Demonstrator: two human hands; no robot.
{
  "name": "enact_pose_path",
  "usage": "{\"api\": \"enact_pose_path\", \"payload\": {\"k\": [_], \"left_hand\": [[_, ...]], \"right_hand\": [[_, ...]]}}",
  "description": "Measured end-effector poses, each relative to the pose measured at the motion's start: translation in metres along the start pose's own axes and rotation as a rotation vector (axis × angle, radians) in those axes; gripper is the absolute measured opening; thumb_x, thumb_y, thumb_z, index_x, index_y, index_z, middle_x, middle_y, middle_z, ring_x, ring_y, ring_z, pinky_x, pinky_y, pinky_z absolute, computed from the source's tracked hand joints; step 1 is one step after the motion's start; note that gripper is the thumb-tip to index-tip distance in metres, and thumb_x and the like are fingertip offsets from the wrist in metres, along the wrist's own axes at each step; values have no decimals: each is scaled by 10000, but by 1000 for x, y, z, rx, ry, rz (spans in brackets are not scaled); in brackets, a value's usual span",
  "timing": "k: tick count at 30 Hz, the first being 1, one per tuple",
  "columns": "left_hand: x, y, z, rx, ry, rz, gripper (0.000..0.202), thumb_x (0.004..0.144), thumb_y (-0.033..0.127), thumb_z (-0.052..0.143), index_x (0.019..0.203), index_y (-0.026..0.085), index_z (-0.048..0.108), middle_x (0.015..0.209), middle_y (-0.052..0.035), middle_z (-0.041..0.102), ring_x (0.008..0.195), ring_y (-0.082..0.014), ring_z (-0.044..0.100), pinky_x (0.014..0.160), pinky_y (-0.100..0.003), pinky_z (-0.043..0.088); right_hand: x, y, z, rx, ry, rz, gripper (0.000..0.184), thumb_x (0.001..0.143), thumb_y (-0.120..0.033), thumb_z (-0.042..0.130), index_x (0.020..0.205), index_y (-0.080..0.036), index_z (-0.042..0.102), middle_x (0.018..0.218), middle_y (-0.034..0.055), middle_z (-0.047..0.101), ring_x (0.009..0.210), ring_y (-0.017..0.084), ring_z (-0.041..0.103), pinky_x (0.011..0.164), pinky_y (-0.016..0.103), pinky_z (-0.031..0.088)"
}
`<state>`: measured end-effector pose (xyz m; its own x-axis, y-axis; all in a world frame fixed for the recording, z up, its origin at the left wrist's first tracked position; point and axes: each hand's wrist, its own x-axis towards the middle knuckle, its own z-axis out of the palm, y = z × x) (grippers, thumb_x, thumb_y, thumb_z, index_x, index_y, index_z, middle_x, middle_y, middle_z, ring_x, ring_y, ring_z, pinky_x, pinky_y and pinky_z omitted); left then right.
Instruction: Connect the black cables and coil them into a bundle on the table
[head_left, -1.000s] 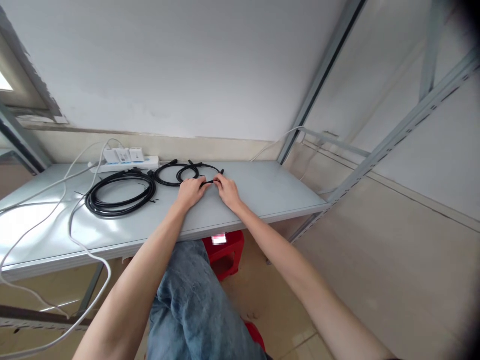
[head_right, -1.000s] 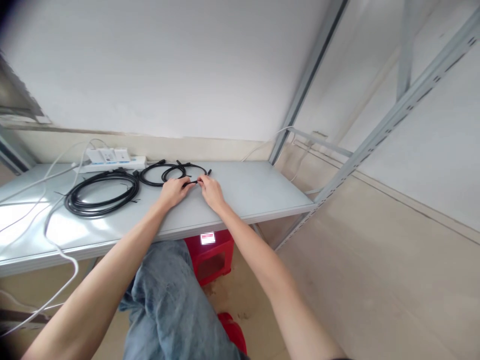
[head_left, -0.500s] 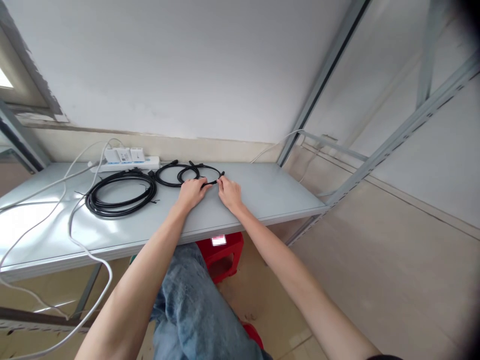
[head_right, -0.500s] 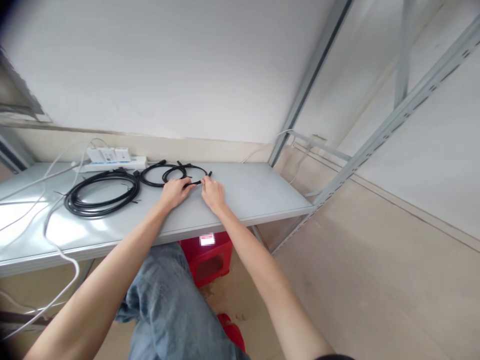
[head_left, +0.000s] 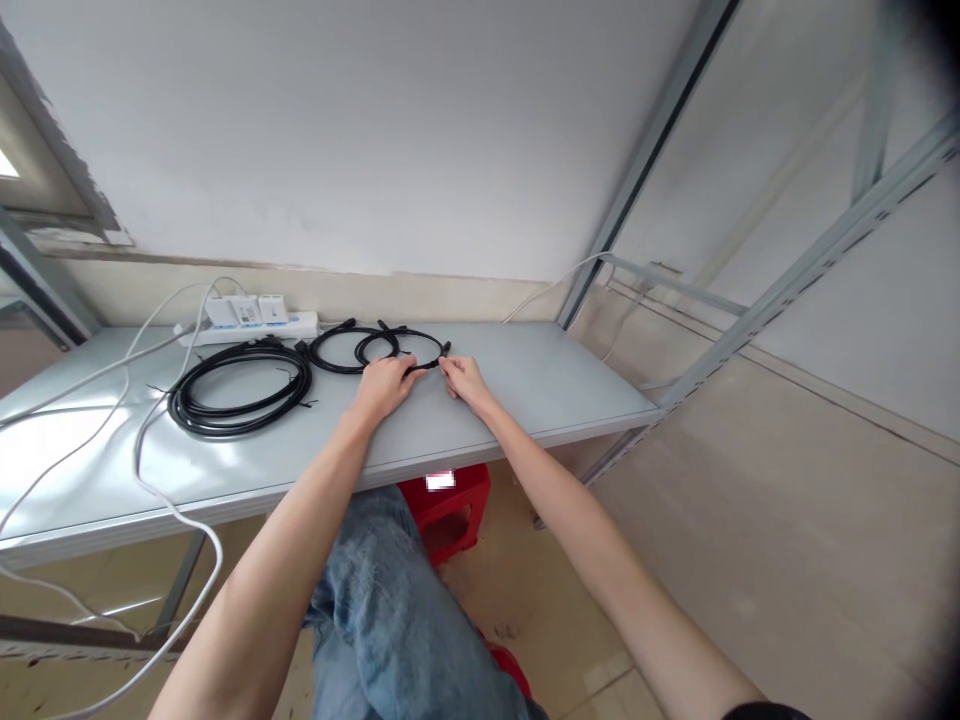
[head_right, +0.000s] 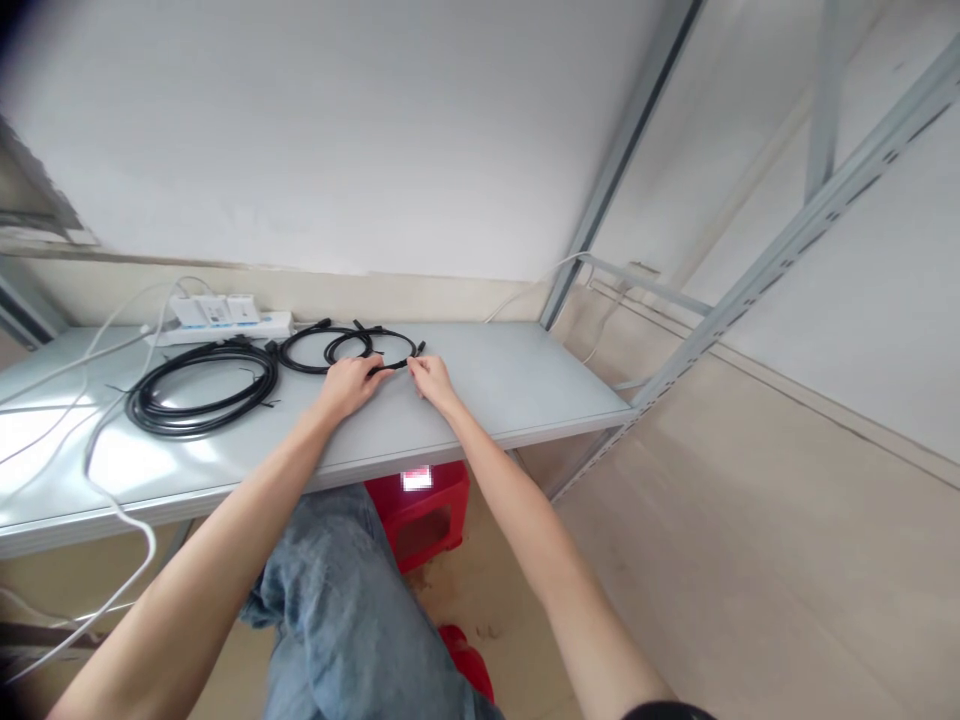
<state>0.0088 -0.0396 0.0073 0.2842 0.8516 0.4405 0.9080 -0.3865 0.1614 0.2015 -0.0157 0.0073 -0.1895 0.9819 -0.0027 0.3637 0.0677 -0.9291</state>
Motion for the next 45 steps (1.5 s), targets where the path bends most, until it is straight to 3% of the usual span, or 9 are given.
{"api": "enact_pose_path", "payload": {"k": [4, 7, 10, 14, 17, 21, 35, 41, 45], "left_hand": [[0, 1, -1, 25, -24, 20, 409, 1049, 525, 422, 1068, 228, 702, 929, -119, 773, 935, -304, 719, 809, -358, 464], [0, 2, -1, 13, -56, 22, 393, 1032, 531, 450, 1052, 236, 709, 897, -111, 769, 920, -299, 720, 741, -338, 453], [0, 3, -1, -11, -63, 10, 385, 1017, 536, 470, 1026, 240, 716, 867, -103, 766, 899, -293, 721, 719, -333, 447], [0, 2, -1, -36, -35, 1, 370, 1027, 512, 443, 1013, 253, 706, 940, -99, 784, 937, -291, 724, 705, -332, 443], [0, 1, -1, -34, -35, 11, 364, 1034, 506, 431, 1030, 253, 693, 996, -102, 789, 967, -294, 724, 698, -331, 437], [-1, 0, 0, -22, -28, 13, 373, 1037, 525, 421, 1033, 253, 677, 984, -109, 786, 967, -306, 725, 682, -336, 427], [-1, 1, 0, -51, -32, 7, 358, 1037, 510, 439, 1020, 245, 679, 953, -102, 779, 948, -302, 717, 701, -333, 417], [-1, 2, -1, -79, -41, -18, 349, 1025, 504, 469, 1032, 240, 697, 971, -114, 774, 965, -308, 699, 743, -333, 421], [-1, 3, 1, -91, -20, -41, 343, 1016, 502, 487, 1039, 237, 703, 968, -115, 771, 958, -307, 698, 752, -336, 426]], "right_hand": [[0, 1, 0, 57, -12, -79, 381, 1016, -412, 472, 680, -251, 393, 448, -96, 272, 393, 103, 272, 449, 219, 287], [-2, 1, 2, -128, 67, -133, 446, 1033, -468, 446, 655, -239, 390, 489, -65, 325, 455, 111, 372, 487, 222, 299], [-8, -2, 6, -386, 206, -261, 491, 1061, -502, 416, 670, -210, 465, 600, -18, 481, 624, 140, 514, 586, 227, 336], [-24, -8, 12, -656, 268, -375, 353, 1083, -511, 436, 996, -232, 633, 917, 32, 715, 827, 192, 638, 676, 248, 365], [-34, -13, 16, -854, 250, -415, 338, 1123, -429, 348, 1164, -257, 636, 1115, 71, 730, 891, 214, 673, 696, 269, 375], [-40, -16, 20, -977, 245, -381, 376, 1139, -349, 272, 1251, -247, 616, 1208, 100, 713, 908, 221, 694, 706, 289, 393], [-23, -6, 18, -995, 243, -331, 416, 1129, -369, 346, 1114, -184, 718, 961, 124, 774, 863, 245, 717, 753, 303, 400], [-18, -2, 15, -843, 276, -320, 517, 1133, -440, 330, 933, -195, 740, 878, 109, 749, 846, 236, 693, 738, 292, 398], [-19, 1, 13, -709, 303, -387, 430, 1110, -516, 388, 1020, -220, 688, 876, 67, 724, 828, 223, 673, 719, 278, 400]]}}
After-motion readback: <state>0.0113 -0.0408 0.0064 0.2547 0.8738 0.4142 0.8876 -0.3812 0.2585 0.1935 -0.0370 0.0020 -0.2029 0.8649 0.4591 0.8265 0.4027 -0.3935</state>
